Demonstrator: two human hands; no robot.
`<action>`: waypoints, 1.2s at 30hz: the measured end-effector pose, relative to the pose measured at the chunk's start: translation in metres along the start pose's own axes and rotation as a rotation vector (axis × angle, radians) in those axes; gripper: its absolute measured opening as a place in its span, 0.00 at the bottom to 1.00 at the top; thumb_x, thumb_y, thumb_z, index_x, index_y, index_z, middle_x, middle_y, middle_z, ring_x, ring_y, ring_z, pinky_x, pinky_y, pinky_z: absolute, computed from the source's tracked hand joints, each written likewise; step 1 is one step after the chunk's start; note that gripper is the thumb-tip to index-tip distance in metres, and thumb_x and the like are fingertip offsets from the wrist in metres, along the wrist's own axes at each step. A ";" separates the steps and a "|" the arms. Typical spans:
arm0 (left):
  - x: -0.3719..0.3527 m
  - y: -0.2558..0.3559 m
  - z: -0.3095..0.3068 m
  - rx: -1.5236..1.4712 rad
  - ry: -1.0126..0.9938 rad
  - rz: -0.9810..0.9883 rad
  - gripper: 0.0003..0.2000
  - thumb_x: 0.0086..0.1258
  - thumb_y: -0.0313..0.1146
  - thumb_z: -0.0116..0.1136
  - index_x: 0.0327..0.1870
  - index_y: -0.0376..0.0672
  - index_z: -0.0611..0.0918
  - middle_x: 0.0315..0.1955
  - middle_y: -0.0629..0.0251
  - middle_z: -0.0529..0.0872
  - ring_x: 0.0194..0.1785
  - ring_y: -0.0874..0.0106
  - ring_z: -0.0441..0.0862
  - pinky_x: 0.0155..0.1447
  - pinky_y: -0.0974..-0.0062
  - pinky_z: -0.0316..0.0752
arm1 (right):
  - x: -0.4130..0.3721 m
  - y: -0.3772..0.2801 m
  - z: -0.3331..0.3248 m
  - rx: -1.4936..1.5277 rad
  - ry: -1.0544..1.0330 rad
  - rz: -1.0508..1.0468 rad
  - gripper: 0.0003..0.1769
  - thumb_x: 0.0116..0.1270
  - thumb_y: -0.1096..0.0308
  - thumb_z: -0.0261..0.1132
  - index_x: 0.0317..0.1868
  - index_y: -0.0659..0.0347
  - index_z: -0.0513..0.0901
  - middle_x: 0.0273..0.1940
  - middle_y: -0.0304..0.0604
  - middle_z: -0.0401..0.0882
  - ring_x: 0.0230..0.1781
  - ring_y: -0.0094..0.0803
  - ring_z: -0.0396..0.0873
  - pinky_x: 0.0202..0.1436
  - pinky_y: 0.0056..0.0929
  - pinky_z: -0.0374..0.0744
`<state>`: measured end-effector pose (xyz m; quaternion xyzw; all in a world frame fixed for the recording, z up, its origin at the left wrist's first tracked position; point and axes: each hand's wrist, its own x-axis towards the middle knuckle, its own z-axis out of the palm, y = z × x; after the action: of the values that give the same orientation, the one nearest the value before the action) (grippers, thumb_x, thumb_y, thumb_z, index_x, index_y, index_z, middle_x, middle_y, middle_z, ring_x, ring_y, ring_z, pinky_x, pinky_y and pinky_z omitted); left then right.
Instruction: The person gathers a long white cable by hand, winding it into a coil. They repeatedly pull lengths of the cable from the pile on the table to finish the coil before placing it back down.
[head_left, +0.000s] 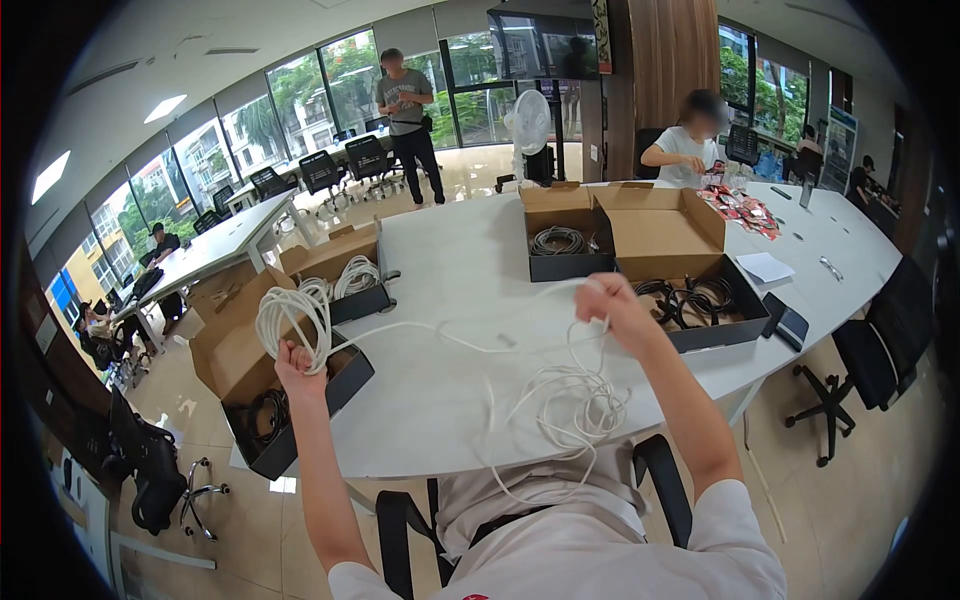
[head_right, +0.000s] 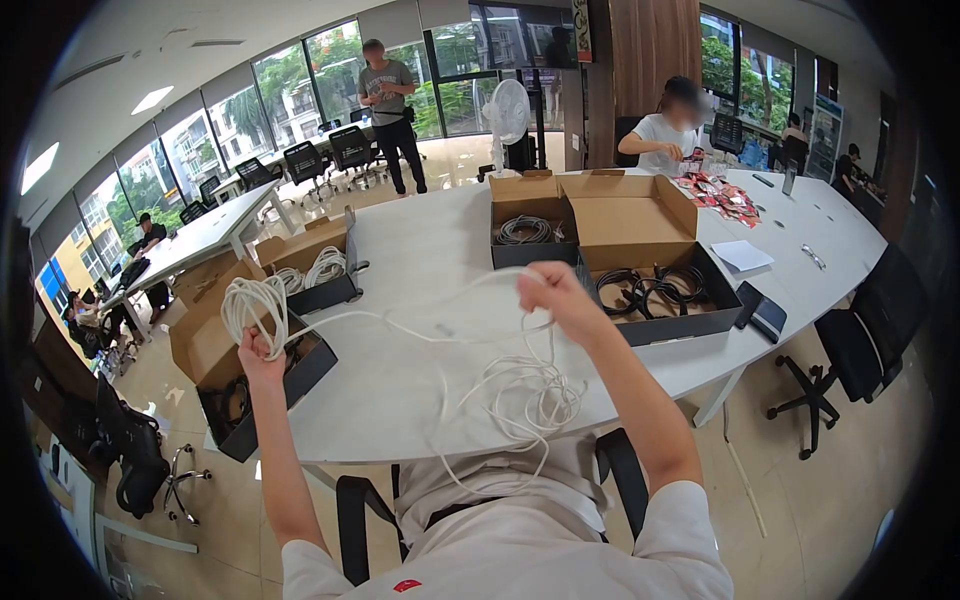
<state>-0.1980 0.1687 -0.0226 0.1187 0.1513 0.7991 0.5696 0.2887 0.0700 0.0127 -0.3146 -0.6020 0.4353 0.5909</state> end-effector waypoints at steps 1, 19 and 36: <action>0.003 0.004 -0.005 0.005 0.002 0.006 0.15 0.78 0.40 0.44 0.28 0.44 0.71 0.08 0.78 0.55 0.11 0.81 0.52 0.17 0.83 0.54 | 0.002 -0.001 -0.010 0.177 0.034 -0.015 0.16 0.69 0.64 0.61 0.23 0.57 0.69 0.18 0.30 0.62 0.19 0.20 0.61 0.23 0.22 0.61; 0.007 0.060 -0.026 0.000 0.009 0.065 0.16 0.79 0.40 0.42 0.26 0.46 0.72 0.09 0.77 0.55 0.11 0.82 0.51 0.17 0.84 0.55 | 0.010 0.028 -0.084 -0.174 0.354 0.185 0.25 0.73 0.44 0.53 0.25 0.55 0.69 0.18 0.30 0.64 0.15 0.18 0.63 0.19 0.21 0.69; -0.080 -0.037 0.064 0.034 -0.188 -0.177 0.12 0.77 0.38 0.46 0.28 0.50 0.72 0.10 0.82 0.53 0.11 0.87 0.50 0.15 0.86 0.45 | -0.007 0.000 0.021 -0.609 -0.138 0.209 0.16 0.70 0.60 0.60 0.42 0.66 0.83 0.25 0.42 0.81 0.28 0.25 0.79 0.34 0.27 0.77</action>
<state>-0.1171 0.1113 0.0210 0.1889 0.1205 0.7285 0.6474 0.2684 0.0603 0.0115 -0.5069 -0.7075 0.3139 0.3795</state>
